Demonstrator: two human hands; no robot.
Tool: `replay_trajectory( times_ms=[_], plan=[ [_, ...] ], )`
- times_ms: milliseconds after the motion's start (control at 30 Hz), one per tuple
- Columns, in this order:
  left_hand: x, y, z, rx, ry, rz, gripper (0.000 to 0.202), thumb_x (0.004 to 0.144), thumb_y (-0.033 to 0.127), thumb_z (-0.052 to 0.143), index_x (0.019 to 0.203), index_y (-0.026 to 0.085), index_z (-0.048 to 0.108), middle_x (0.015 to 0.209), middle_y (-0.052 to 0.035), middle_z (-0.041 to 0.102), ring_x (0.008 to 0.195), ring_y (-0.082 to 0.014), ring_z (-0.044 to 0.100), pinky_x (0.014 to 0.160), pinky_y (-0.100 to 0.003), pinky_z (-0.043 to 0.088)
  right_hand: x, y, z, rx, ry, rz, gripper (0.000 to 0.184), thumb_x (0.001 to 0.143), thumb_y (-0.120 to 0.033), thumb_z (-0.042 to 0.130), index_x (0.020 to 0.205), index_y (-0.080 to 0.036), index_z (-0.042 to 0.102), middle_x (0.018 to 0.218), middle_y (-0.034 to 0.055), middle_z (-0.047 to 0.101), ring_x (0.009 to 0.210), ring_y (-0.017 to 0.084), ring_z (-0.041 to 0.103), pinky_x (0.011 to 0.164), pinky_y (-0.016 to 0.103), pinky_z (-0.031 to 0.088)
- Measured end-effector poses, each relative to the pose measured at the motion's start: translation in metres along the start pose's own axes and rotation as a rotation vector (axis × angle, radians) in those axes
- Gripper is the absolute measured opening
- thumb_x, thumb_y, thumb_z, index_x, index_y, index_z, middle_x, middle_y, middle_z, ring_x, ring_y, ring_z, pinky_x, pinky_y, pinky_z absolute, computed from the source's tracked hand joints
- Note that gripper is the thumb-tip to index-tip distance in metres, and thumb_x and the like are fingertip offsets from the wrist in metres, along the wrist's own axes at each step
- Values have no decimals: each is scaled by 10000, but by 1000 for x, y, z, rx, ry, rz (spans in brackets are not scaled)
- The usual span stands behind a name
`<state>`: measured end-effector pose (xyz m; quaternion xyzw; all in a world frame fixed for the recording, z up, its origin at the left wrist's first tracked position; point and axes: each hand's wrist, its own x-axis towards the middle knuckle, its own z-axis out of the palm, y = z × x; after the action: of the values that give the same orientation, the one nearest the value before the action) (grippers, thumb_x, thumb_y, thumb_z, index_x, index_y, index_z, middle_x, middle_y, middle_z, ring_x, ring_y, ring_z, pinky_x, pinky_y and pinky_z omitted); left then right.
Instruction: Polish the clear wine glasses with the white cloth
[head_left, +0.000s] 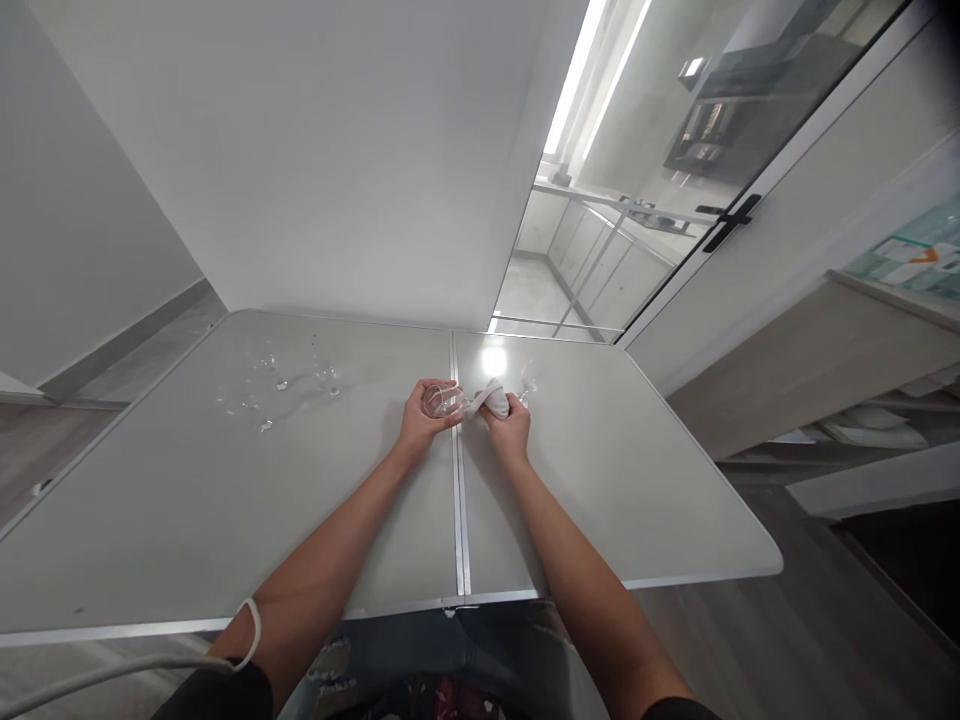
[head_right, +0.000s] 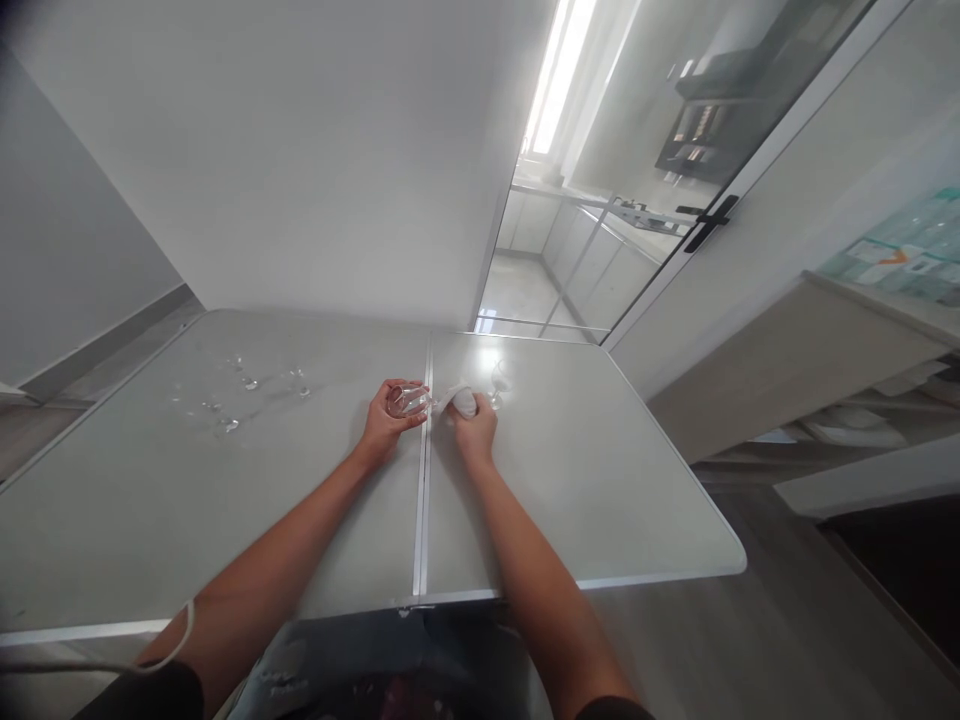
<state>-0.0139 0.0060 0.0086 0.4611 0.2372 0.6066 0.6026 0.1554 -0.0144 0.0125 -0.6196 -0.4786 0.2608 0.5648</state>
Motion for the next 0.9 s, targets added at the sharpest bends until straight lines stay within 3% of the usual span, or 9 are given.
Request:
replay_trajectory(
  times_ms=[100, 233, 333, 500, 600, 733, 900],
  plan=[
    [0, 1, 0, 17, 4, -5, 622, 574, 235, 961, 1062, 225, 576, 1287, -108, 638, 1216, -290, 635, 1018, -500, 544, -1, 0, 1, -4, 41, -34, 291, 723, -402, 748, 882, -172, 667, 754, -5, 618, 711, 165, 517, 663, 278, 414],
    [-1, 2, -1, 22, -14, -19, 608, 566, 212, 961, 1039, 213, 579, 1305, -114, 642, 1224, -289, 631, 999, -476, 556, 0, -1, 4, 81, -85, -77, 299, 765, -342, 687, 1007, -167, 700, 877, 28, 683, 782, 177, 568, 735, 290, 445],
    [1, 1, -3, 38, 1, -8, 610, 556, 212, 963, 1036, 209, 586, 1292, -108, 651, 1222, -285, 631, 970, -451, 577, 1, 1, 4, 73, -135, -25, 260, 765, -379, 682, 898, -158, 709, 768, 7, 652, 709, 164, 542, 669, 277, 426],
    [2, -1, -3, 34, 20, 34, 585, 580, 215, 953, 1048, 212, 602, 1282, -99, 653, 1210, -273, 637, 979, -456, 581, 0, 3, 1, -47, -27, -11, 276, 700, -421, 748, 760, -169, 651, 659, -36, 563, 637, 135, 458, 596, 257, 363],
    [1, 0, -2, 31, -2, 32, 586, 569, 214, 959, 1033, 212, 601, 1278, -102, 659, 1215, -273, 632, 1005, -476, 566, 0, -1, 1, -41, -10, -56, 283, 725, -410, 718, 856, -162, 680, 729, -13, 613, 681, 146, 491, 632, 260, 395],
    [0, 2, -1, 21, -42, 21, 598, 542, 204, 970, 1008, 208, 595, 1272, -101, 667, 1217, -278, 630, 1011, -476, 553, 1, -2, 3, 60, -129, -92, 348, 758, -344, 650, 1048, -158, 702, 881, 23, 685, 770, 165, 559, 714, 270, 445],
    [3, 2, -5, -2, 35, 50, 622, 582, 235, 958, 1105, 220, 621, 1291, -116, 665, 1188, -277, 647, 974, -438, 554, 2, 1, 2, 46, -188, -20, 175, 775, -338, 630, 747, -165, 632, 666, -33, 540, 638, 123, 448, 605, 241, 382]
  ],
)
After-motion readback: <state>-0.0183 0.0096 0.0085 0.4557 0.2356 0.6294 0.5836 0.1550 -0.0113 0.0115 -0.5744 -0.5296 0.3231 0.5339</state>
